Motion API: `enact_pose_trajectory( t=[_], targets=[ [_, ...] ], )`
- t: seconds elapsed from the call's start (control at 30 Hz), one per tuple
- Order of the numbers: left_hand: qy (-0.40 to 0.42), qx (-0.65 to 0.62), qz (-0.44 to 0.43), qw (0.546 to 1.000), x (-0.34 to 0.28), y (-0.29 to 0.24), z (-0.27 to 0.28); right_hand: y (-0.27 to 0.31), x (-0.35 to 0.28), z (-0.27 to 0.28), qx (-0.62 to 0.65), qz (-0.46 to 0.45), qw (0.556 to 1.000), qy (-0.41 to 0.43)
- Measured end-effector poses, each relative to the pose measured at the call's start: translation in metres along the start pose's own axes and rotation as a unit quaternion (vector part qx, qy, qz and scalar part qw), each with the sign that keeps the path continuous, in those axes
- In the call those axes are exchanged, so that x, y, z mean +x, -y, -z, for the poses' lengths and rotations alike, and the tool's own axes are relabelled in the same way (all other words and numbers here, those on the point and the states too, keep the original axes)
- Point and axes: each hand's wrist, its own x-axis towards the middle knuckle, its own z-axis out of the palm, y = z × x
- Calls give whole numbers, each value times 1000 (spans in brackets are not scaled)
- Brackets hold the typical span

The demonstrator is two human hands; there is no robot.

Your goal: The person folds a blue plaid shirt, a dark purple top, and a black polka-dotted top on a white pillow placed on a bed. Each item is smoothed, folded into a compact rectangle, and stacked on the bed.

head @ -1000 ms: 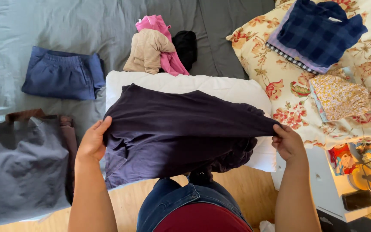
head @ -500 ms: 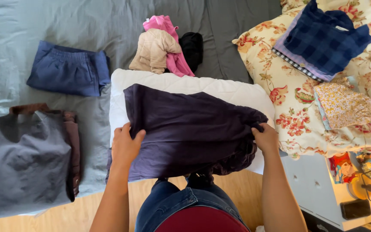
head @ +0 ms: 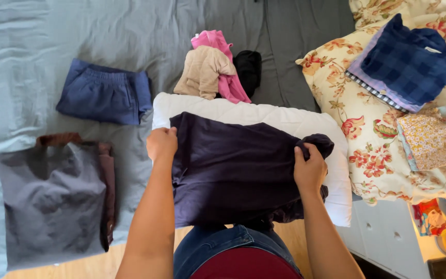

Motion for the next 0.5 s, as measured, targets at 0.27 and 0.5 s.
enact_pose_trajectory(
  t=[0.27, 0.5],
  targets=[
    [43, -13, 9, 999, 73, 16, -26, -65, 13, 0, -18, -13, 997, -71],
    [83, -171, -22, 981, 102, -22, 11, -71, 19, 0, -13, -65, 991, -120]
  ],
)
